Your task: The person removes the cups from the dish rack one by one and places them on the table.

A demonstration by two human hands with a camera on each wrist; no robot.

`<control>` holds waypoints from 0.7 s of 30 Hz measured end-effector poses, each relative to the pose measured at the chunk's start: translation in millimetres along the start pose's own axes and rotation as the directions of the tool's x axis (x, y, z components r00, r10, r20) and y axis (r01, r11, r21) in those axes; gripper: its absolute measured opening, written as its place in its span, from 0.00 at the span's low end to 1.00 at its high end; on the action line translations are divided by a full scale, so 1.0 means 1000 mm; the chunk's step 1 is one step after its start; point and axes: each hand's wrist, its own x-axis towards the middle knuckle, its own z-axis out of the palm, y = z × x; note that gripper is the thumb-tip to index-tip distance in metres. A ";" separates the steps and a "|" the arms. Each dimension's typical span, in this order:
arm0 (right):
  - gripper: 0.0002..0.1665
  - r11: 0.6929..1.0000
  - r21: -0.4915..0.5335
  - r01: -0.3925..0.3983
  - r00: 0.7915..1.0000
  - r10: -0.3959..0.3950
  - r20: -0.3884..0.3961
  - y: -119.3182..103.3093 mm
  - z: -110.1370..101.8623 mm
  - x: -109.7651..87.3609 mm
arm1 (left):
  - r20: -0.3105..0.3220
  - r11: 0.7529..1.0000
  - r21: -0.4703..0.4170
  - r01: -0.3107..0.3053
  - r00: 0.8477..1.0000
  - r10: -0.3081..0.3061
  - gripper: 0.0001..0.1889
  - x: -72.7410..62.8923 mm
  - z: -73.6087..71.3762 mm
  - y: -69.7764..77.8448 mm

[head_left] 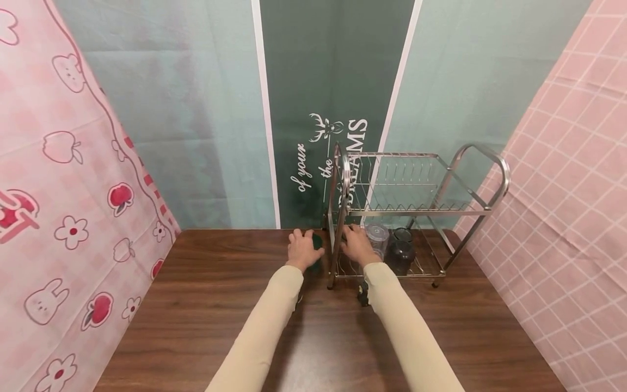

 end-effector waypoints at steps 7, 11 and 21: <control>0.30 1.000 0.002 0.005 1.000 -0.005 -0.021 -0.001 0.001 0.001 | -0.004 0.999 0.030 -0.032 0.999 0.032 0.35 0.000 0.001 0.000; 0.28 0.999 0.028 0.017 0.999 -0.016 -0.032 -0.001 0.000 -0.003 | -0.014 0.999 0.046 -0.025 1.000 0.026 0.40 -0.002 0.003 -0.002; 0.23 0.994 0.064 0.087 0.977 -0.073 -0.203 -0.010 -0.022 -0.005 | -0.059 0.999 -0.019 -0.040 0.997 0.039 0.37 -0.010 -0.011 0.000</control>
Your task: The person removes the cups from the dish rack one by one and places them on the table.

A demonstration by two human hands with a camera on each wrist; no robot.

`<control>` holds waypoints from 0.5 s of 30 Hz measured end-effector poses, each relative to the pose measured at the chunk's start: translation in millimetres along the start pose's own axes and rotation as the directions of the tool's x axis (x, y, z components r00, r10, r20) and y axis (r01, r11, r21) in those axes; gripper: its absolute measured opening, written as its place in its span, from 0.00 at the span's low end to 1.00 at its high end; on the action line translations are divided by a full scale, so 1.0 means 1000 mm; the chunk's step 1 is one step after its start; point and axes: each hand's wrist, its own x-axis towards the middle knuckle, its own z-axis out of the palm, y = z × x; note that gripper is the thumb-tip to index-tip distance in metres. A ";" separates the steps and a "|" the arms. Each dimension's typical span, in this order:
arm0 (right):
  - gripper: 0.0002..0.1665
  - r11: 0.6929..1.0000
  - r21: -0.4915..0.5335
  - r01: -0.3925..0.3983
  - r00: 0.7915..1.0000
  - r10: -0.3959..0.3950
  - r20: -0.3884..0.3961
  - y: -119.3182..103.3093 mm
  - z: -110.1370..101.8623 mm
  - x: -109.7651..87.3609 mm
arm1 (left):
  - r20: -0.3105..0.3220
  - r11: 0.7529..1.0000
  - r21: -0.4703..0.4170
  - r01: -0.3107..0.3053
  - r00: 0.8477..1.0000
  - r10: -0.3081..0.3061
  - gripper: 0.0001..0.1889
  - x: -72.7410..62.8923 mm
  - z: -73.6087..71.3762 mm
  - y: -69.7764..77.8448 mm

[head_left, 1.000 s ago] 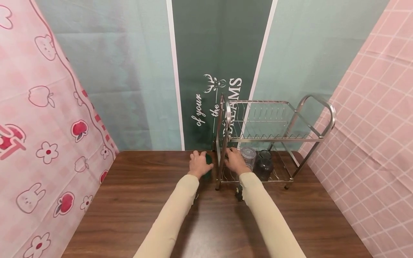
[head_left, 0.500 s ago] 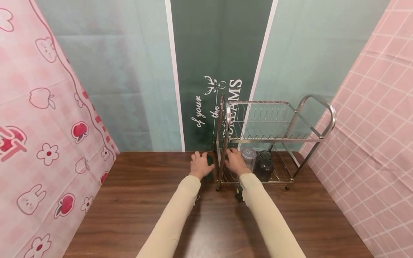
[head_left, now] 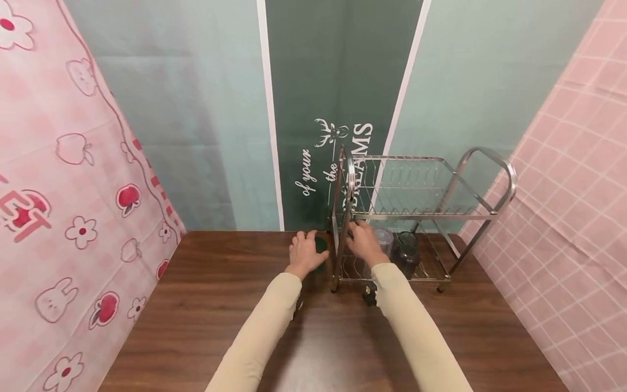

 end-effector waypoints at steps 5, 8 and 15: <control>0.24 1.000 0.004 0.004 1.000 -0.004 0.022 -0.005 -0.004 -0.003 | 0.000 1.000 0.021 -0.019 1.000 0.019 0.34 -0.007 -0.007 0.001; 0.24 0.999 0.043 -0.016 1.000 0.015 0.017 -0.007 -0.005 -0.007 | -0.018 0.999 0.023 -0.041 0.999 0.041 0.33 -0.013 -0.011 0.002; 0.24 0.995 0.089 -0.033 0.999 0.036 -0.037 -0.010 -0.013 -0.017 | -0.067 0.994 0.027 -0.104 0.992 0.105 0.29 -0.026 -0.015 0.003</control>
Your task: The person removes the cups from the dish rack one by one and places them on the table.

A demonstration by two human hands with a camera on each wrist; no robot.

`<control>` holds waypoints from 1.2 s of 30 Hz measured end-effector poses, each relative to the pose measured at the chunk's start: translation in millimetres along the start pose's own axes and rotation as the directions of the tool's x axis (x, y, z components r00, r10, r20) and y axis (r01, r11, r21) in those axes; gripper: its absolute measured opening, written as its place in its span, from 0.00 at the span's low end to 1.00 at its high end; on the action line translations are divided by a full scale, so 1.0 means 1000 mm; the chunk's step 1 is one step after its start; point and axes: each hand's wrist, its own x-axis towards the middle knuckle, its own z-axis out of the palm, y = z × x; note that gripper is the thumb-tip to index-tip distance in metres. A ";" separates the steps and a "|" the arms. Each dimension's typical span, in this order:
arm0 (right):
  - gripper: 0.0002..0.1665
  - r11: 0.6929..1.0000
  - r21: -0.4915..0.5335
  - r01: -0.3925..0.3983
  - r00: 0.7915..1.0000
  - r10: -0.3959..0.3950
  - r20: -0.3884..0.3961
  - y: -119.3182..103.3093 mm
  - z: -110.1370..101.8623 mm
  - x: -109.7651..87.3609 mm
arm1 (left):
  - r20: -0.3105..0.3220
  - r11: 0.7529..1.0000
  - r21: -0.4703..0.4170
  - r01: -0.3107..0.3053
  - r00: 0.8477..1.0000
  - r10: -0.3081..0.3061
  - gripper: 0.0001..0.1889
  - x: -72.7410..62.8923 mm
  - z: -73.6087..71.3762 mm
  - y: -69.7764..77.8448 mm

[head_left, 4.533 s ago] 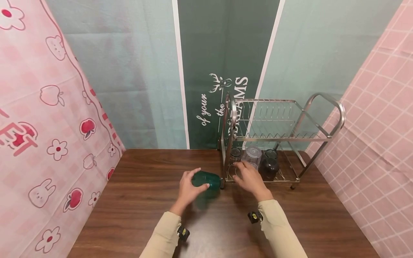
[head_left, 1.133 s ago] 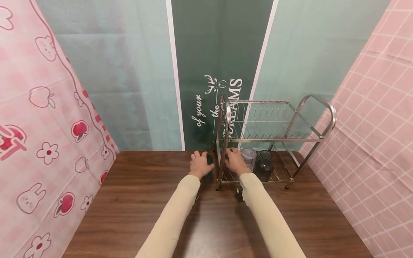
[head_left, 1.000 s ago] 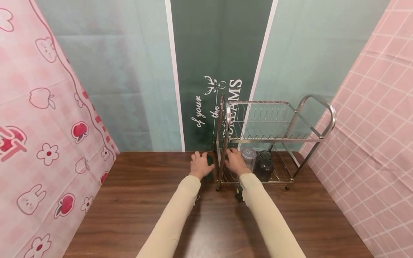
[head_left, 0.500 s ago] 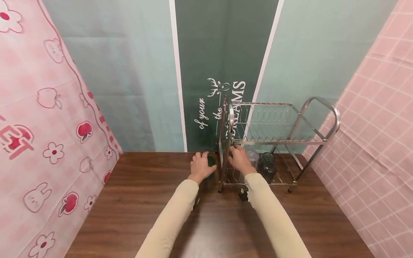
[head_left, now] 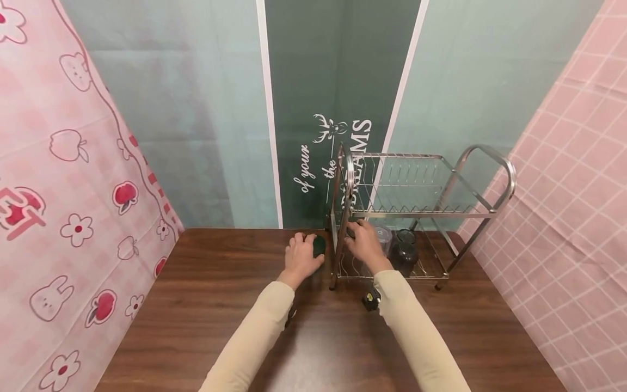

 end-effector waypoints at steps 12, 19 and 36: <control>0.24 1.000 0.017 -0.023 1.000 0.023 -0.013 -0.011 -0.010 -0.018 | 0.076 0.990 -0.131 0.044 0.997 -0.034 0.27 -0.014 -0.015 0.000; 0.24 1.000 0.010 -0.021 0.999 0.021 -0.032 -0.014 -0.017 -0.026 | 0.085 0.992 -0.122 0.028 0.996 -0.018 0.27 -0.024 -0.016 -0.001; 0.24 0.995 0.053 -0.089 0.996 0.089 0.012 -0.019 -0.029 -0.052 | 0.074 0.982 -0.187 -0.022 0.997 0.036 0.26 -0.054 -0.018 -0.004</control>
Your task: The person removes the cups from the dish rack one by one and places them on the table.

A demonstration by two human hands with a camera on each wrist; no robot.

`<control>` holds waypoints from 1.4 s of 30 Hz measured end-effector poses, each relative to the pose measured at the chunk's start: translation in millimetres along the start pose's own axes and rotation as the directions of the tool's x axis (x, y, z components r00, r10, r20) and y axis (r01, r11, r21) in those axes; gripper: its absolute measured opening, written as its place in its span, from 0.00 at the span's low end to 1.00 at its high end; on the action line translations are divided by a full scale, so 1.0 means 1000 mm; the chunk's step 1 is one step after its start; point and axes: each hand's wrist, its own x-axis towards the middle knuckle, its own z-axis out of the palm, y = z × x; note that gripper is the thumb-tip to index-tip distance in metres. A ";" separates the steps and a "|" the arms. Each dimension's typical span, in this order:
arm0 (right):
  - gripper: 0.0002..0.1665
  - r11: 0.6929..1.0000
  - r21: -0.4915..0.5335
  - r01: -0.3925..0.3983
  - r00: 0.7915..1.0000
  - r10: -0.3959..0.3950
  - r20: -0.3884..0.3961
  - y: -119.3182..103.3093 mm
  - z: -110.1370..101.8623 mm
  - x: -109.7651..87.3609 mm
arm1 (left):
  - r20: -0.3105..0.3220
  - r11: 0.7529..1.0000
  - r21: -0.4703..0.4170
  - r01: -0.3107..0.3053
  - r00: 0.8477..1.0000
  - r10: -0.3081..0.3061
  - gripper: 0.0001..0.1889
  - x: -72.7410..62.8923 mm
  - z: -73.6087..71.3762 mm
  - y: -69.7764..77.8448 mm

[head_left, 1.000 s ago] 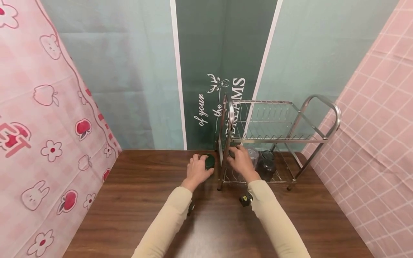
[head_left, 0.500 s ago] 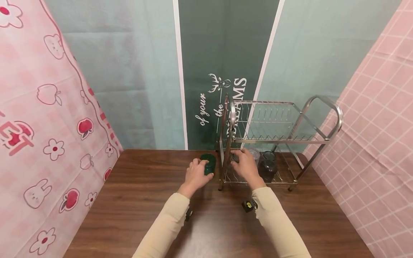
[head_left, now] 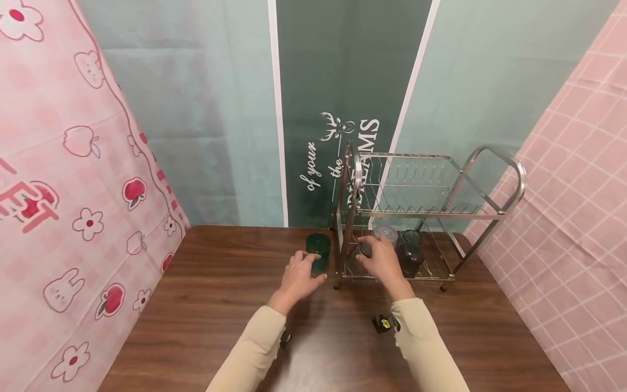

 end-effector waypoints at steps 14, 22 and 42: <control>0.25 1.000 0.014 -0.012 1.000 0.011 0.012 0.002 -0.008 -0.027 | 0.002 0.995 -0.101 -0.006 1.000 0.006 0.27 -0.017 0.010 0.002; 0.24 0.999 0.037 -0.005 1.000 0.005 -0.005 -0.001 -0.005 -0.037 | -0.005 0.966 -0.258 0.025 1.000 -0.027 0.27 -0.024 0.018 0.003; 0.21 0.973 0.232 0.011 1.000 -0.005 -0.026 -0.004 0.009 -0.052 | -0.051 0.852 -0.523 -0.011 0.999 -0.019 0.33 -0.035 0.028 -0.002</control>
